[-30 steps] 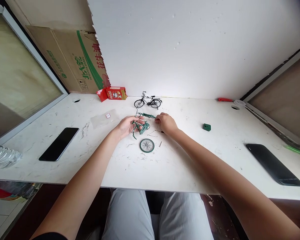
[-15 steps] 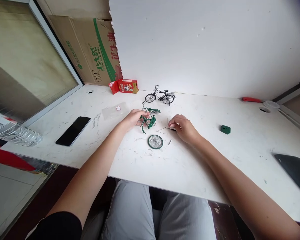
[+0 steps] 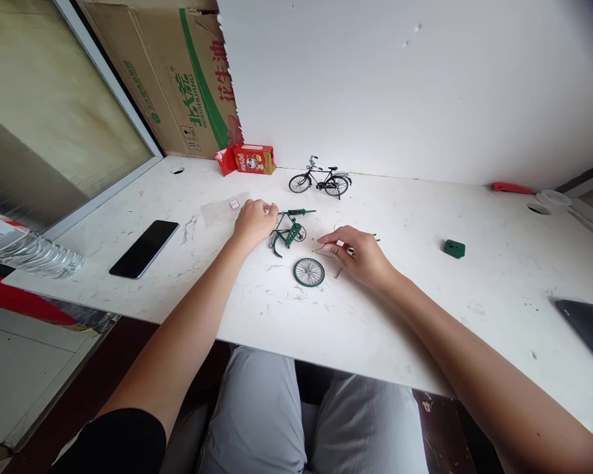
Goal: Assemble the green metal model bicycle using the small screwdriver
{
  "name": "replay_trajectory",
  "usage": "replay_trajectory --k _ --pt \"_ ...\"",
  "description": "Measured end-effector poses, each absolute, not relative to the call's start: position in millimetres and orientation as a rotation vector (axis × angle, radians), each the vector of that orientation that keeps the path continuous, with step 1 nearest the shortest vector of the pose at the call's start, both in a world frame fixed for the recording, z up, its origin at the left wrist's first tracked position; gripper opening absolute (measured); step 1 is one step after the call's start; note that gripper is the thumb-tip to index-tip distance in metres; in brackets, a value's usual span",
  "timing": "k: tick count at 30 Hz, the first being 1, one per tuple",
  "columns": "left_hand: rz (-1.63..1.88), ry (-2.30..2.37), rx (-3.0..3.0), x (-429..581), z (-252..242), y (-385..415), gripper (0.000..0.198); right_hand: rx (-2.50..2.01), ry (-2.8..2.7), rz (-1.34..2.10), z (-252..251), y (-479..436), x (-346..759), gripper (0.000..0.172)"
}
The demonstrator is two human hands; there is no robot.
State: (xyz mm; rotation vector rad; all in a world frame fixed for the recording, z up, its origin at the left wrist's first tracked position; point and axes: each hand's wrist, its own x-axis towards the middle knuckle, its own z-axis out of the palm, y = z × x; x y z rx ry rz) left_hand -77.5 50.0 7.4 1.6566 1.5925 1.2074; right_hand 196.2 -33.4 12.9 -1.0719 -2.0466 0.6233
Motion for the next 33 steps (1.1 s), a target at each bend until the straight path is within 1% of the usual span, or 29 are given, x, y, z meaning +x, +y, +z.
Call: replay_trajectory --k 2,3,5,9,13,21,28,33 --pt "1.262 1.671 1.779 -76.7 8.0 50.8 0.010 -1.032 -2.084 0.671 12.0 -34.2 195.3 0.024" --pt "1.290 1.698 1.831 -75.6 8.9 50.4 0.008 -1.001 -2.101 0.699 11.6 -35.0 194.3 0.023" --pt "1.376 1.683 1.863 -72.5 11.9 48.6 0.009 -0.939 -2.141 0.750 10.4 -37.4 190.8 0.022" --pt "1.495 1.642 1.788 -66.1 18.5 43.6 0.012 -0.886 -2.234 0.832 6.5 -42.7 181.3 0.012" --pt "1.480 1.557 1.727 -60.2 20.1 38.6 0.016 -0.905 -2.270 0.827 5.0 -45.4 175.9 0.013" --pt "1.455 1.475 1.853 -49.8 15.8 29.1 0.016 -0.918 -2.318 0.810 4.4 -43.7 176.0 0.012" --pt "1.411 1.357 1.839 -42.0 19.2 18.1 0.020 -0.922 -2.237 0.925 3.5 -42.2 179.0 0.010" --pt "1.395 1.330 1.844 -36.3 22.0 8.0 0.022 -0.839 -2.054 1.140 -0.7 -35.9 184.5 0.005"
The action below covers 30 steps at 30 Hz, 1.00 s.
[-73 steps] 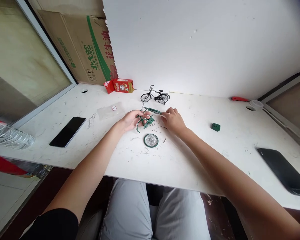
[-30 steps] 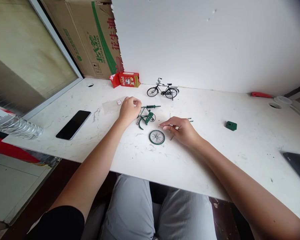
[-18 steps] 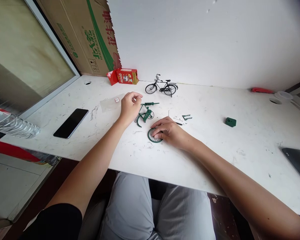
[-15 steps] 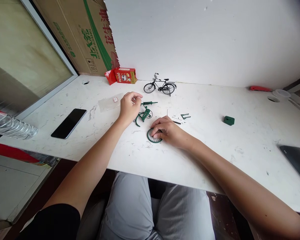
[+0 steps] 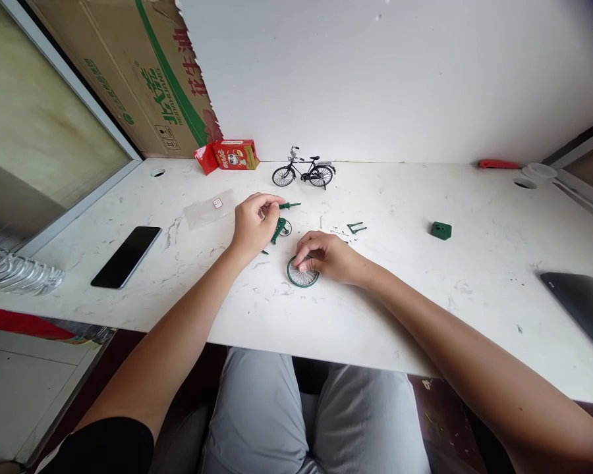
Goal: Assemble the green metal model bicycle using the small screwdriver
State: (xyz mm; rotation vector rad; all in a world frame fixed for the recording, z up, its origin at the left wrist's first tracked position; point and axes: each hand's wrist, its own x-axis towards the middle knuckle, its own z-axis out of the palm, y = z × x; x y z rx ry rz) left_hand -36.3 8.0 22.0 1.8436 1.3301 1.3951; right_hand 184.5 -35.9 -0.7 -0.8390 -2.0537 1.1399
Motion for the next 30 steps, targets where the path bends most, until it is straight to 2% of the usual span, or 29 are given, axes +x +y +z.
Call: replay_trajectory --k 5,11,14,18,27,30 --pt "1.258 1.169 1.865 -33.0 29.1 -3.1 0.023 -0.838 -1.910 1.179 -0.3 -30.2 190.1 0.025" --pt "1.016 1.025 1.845 -31.1 33.6 -11.9 0.032 -0.894 -1.712 0.897 4.8 -24.3 196.1 0.040" --pt "0.891 0.979 1.836 -28.9 26.7 -13.1 0.049 -0.898 -1.601 0.779 8.5 -25.4 195.2 0.039" --pt "0.803 1.020 1.840 -25.7 18.8 -14.9 0.028 -0.851 -1.617 0.762 18.0 -36.1 188.9 0.032" --pt "1.030 0.816 1.489 -19.4 29.3 -16.0 0.016 -0.804 -1.621 0.790 28.2 -49.1 180.1 0.028" --pt "1.021 0.821 1.452 -19.2 28.3 -13.8 0.019 -0.842 -1.581 0.769 22.9 -44.3 183.0 0.028"
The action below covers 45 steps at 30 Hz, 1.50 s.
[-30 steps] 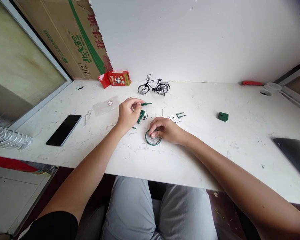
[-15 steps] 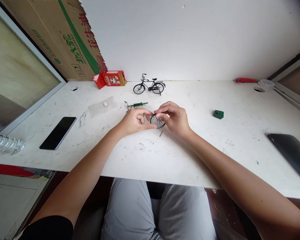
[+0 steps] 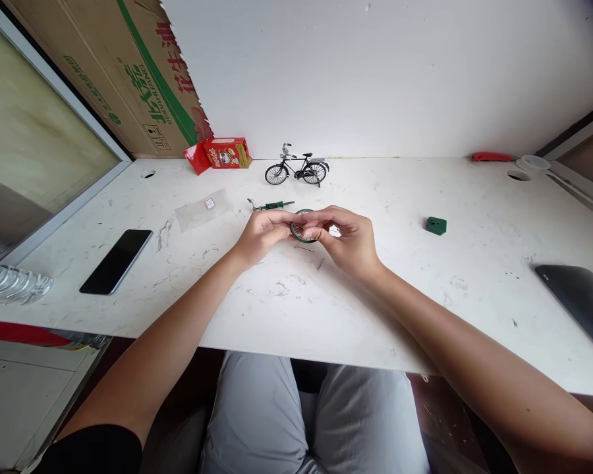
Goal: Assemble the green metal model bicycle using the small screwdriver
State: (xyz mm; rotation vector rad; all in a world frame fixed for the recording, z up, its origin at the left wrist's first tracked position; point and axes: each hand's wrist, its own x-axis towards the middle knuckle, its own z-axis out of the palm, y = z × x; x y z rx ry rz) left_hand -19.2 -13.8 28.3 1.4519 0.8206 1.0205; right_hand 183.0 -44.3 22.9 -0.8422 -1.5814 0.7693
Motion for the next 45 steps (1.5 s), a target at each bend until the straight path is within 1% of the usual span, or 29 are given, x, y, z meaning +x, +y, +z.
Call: replay_trajectory --k 2,4,7,9,11,14,18,24,27,29,34,42,43,45 --pt "1.045 0.851 1.451 -18.9 25.0 -11.8 0.022 -0.881 -1.577 0.748 18.6 -39.8 186.5 0.026" --pt "1.063 0.869 1.466 -18.7 21.5 -9.9 0.029 -0.926 -1.604 0.682 14.4 -35.0 190.6 0.020" --pt "1.063 0.869 1.478 -19.1 19.1 -8.3 0.051 -0.966 -1.673 0.553 9.7 -29.0 195.8 0.008" --pt "1.075 0.873 1.471 -19.4 19.3 -8.1 0.067 -0.979 -1.726 0.469 8.0 -26.8 197.5 0.008" --pt "1.077 0.879 1.458 -19.4 19.4 -7.9 0.073 -0.991 -1.762 0.408 7.2 -25.9 197.5 0.010" --pt "1.074 0.874 1.436 -18.6 16.9 -6.5 0.067 -1.007 -1.752 0.409 5.9 -25.7 196.1 0.009" --pt "1.100 0.833 1.456 -18.0 10.7 -3.4 0.058 -1.007 -1.711 0.520 1.6 -24.7 194.6 0.002" --pt "1.098 0.790 1.501 -18.8 6.5 -0.7 0.052 -0.953 -1.616 0.746 -5.1 -22.5 192.6 0.019" --pt "1.121 0.806 1.485 -18.4 7.0 -0.7 0.052 -0.949 -1.610 0.773 -5.1 -22.7 191.9 0.026" --pt "1.127 0.811 1.483 -17.8 8.1 -1.5 0.051 -0.962 -1.619 0.752 -3.7 -23.7 191.4 0.028" --pt "1.092 0.816 1.515 -16.0 10.9 -5.1 0.050 -1.000 -1.657 0.641 -0.5 -27.2 189.3 0.023" --pt "1.079 0.793 1.553 -14.1 9.6 -9.4 0.045 -1.011 -1.663 0.594 -2.9 -29.4 186.5 0.007" --pt "1.083 0.796 1.546 -13.5 9.2 -9.8 0.046 -1.010 -1.649 0.605 -3.1 -29.9 186.0 0.006" --pt "1.103 0.801 1.524 -11.8 8.5 -10.9 0.047 -0.996 -1.618 0.638 -3.6 -30.9 185.0 0.010"
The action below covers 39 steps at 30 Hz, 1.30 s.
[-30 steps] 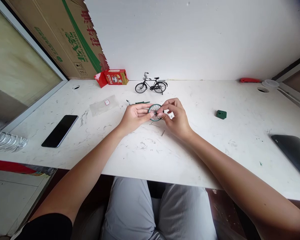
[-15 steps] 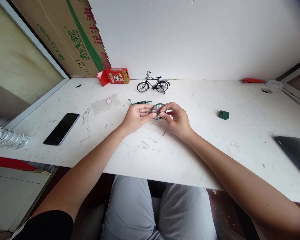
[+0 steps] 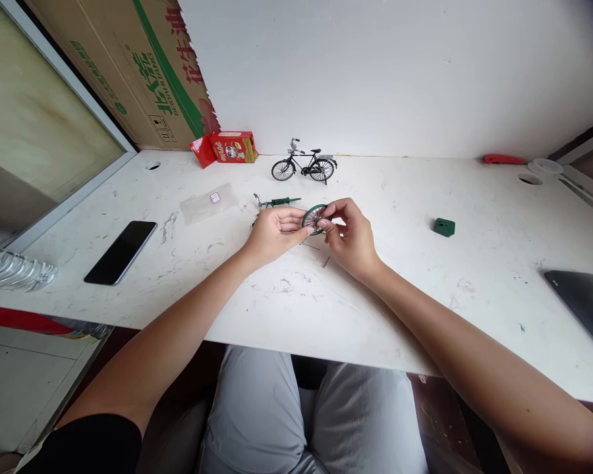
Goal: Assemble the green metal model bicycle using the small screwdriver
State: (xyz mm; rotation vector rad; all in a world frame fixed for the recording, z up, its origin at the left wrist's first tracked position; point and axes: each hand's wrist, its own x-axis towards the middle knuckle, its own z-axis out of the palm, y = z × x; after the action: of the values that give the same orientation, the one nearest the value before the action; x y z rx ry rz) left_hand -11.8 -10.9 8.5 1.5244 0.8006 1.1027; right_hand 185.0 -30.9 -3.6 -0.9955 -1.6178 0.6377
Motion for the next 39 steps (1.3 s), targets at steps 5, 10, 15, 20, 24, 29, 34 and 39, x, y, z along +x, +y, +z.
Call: replay_trajectory --k 5,10,15,20,24,29,34,39 --pt "1.181 0.811 1.467 -6.2 9.1 -15.4 0.048 -0.910 -1.578 0.732 -5.8 -31.3 182.5 0.024" --pt "1.227 0.830 1.460 -2.7 8.8 -17.5 0.048 -0.870 -1.561 0.802 -4.5 -32.5 179.3 0.038" --pt "1.240 0.856 1.479 -0.5 9.7 -22.4 0.046 -0.885 -1.534 0.767 -1.6 -35.3 177.4 0.048" --pt "1.237 0.845 1.463 1.5 15.8 -31.4 0.044 -0.888 -1.525 0.771 1.0 -36.5 177.6 0.046" --pt "1.246 0.831 1.460 0.9 15.2 -30.7 0.045 -0.862 -1.504 0.785 1.8 -35.2 179.0 0.047" --pt "1.289 0.874 1.594 -2.5 9.2 -25.8 0.034 -0.904 -1.508 0.816 -1.5 -31.8 182.8 0.043" --pt "1.463 0.956 1.956 -6.1 13.1 -27.2 0.017 -0.907 -1.542 0.818 -6.3 -30.5 184.8 0.035" --pt "1.517 0.940 2.160 -6.9 16.3 -26.8 0.021 -0.895 -1.570 0.686 -1.3 -33.4 184.5 0.028"
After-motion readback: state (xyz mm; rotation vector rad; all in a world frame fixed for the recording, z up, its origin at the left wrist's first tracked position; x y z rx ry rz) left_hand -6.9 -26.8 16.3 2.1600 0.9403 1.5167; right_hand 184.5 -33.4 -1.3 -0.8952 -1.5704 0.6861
